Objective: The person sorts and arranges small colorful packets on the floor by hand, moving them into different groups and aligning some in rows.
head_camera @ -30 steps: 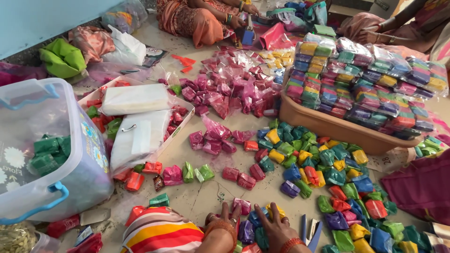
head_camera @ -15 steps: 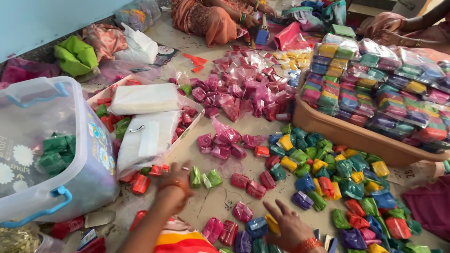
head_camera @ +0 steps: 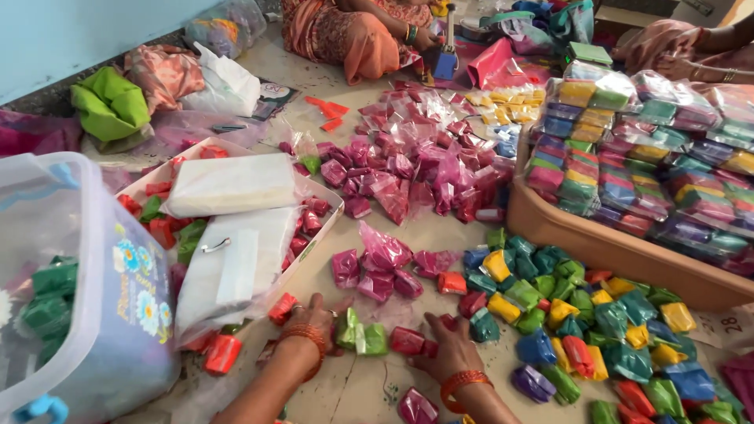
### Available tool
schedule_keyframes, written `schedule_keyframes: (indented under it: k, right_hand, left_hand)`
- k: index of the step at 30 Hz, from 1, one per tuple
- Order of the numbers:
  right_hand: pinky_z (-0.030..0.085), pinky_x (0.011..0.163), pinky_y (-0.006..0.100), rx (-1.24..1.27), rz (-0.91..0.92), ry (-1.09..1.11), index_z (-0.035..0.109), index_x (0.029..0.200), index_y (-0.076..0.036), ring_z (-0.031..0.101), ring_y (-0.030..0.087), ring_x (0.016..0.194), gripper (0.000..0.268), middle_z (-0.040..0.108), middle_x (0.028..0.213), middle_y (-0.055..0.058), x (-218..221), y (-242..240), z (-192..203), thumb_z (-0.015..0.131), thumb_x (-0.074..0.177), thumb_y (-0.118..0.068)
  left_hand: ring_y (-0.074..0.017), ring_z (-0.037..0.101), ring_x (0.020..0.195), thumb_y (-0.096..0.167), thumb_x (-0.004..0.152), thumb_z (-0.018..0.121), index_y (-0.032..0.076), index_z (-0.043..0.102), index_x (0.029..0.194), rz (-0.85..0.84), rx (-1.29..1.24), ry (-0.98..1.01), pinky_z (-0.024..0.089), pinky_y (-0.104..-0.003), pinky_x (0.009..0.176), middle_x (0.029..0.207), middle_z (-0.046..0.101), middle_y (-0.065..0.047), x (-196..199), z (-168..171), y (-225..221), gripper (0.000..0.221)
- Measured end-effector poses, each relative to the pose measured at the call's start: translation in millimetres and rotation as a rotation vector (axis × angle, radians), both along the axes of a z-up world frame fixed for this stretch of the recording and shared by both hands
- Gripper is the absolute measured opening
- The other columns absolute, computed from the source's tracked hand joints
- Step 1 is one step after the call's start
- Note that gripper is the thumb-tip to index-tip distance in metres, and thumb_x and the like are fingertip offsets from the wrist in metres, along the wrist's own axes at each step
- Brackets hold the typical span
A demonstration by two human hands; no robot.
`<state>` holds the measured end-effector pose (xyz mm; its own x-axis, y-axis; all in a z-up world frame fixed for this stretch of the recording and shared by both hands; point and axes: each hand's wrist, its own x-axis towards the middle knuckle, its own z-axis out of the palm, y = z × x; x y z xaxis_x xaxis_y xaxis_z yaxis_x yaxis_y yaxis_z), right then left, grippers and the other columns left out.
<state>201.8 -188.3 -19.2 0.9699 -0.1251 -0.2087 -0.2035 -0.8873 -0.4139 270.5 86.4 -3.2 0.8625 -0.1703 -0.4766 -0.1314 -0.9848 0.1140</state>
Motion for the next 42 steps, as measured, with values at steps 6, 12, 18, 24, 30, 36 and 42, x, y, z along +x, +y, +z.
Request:
schedule_keyframes:
  k: [6,12,18,24,30,36,42]
  right_hand:
    - [0.051,0.105,0.042,-0.112,0.068,0.132,0.051,0.144,-0.034,0.058,0.038,0.126,0.089,0.042,0.145,0.014,17.0,26.3,68.5,0.093,0.066,-0.046]
    - [0.053,0.100,0.046,-0.091,0.244,0.128,0.052,0.147,-0.045,0.061,0.035,0.121,0.063,0.050,0.140,0.011,79.1,17.5,32.9,0.072,0.087,-0.043]
    - [0.048,0.102,0.046,-0.076,0.513,-0.007,0.057,0.139,-0.049,0.051,0.036,0.126,0.055,0.045,0.140,0.014,157.9,37.6,-19.5,0.072,0.089,-0.033]
    - [0.050,0.105,0.045,-0.026,0.437,-0.272,0.070,0.129,-0.046,0.061,0.040,0.117,0.053,0.048,0.140,0.018,253.5,19.6,-76.4,0.069,0.083,-0.020]
    - [0.050,0.094,0.051,-0.104,0.334,-0.611,0.072,0.128,-0.035,0.063,0.041,0.109,0.059,0.059,0.129,0.018,260.6,50.6,-1.6,0.060,0.081,-0.001]
    - [0.053,0.094,0.044,0.213,0.622,-0.234,0.070,0.131,-0.030,0.065,0.032,0.108,0.053,0.062,0.126,0.015,226.3,111.8,-83.0,0.058,0.089,-0.001]
    - [0.058,0.071,0.047,-0.231,0.491,-0.214,0.052,0.149,-0.030,0.072,0.035,0.085,0.060,0.061,0.127,0.022,279.1,83.8,-86.5,0.053,0.093,-0.008]
  left_hand:
    - [-0.0409,0.045,0.139,0.026,0.080,0.085,0.054,0.028,0.156,0.033,-0.025,0.014,0.049,-0.055,0.108,0.156,0.034,-0.006,15.4,10.8,-30.4,0.099]
    - [-0.0332,0.037,0.146,0.036,0.089,0.078,0.034,0.033,0.152,0.226,-0.078,0.065,0.041,-0.053,0.115,0.155,0.038,-0.003,-37.0,44.8,-44.9,0.077]
    - [-0.0319,0.052,0.135,0.049,0.092,0.069,0.021,0.053,0.138,0.367,-0.183,0.045,0.048,-0.045,0.110,0.144,0.053,-0.006,-37.0,19.7,-36.7,0.057]
    - [-0.0328,0.060,0.125,0.046,0.091,0.069,0.021,0.055,0.135,0.458,-0.291,-0.018,0.050,-0.046,0.106,0.137,0.057,-0.008,-14.6,13.4,-31.7,0.053]
    - [-0.0305,0.061,0.121,0.043,0.092,0.068,0.019,0.062,0.122,0.440,-0.283,-0.056,0.051,-0.047,0.102,0.129,0.062,-0.006,-4.2,41.1,-25.0,0.039]
    - [-0.0294,0.067,0.111,0.037,0.095,0.063,0.021,0.066,0.118,0.523,-0.284,-0.185,0.053,-0.045,0.098,0.121,0.067,-0.005,3.3,44.1,-23.5,0.028]
    - [-0.0284,0.065,0.111,0.040,0.094,0.062,0.022,0.063,0.126,0.527,-0.299,-0.203,0.050,-0.044,0.099,0.122,0.066,-0.004,2.1,46.8,-20.5,0.037]
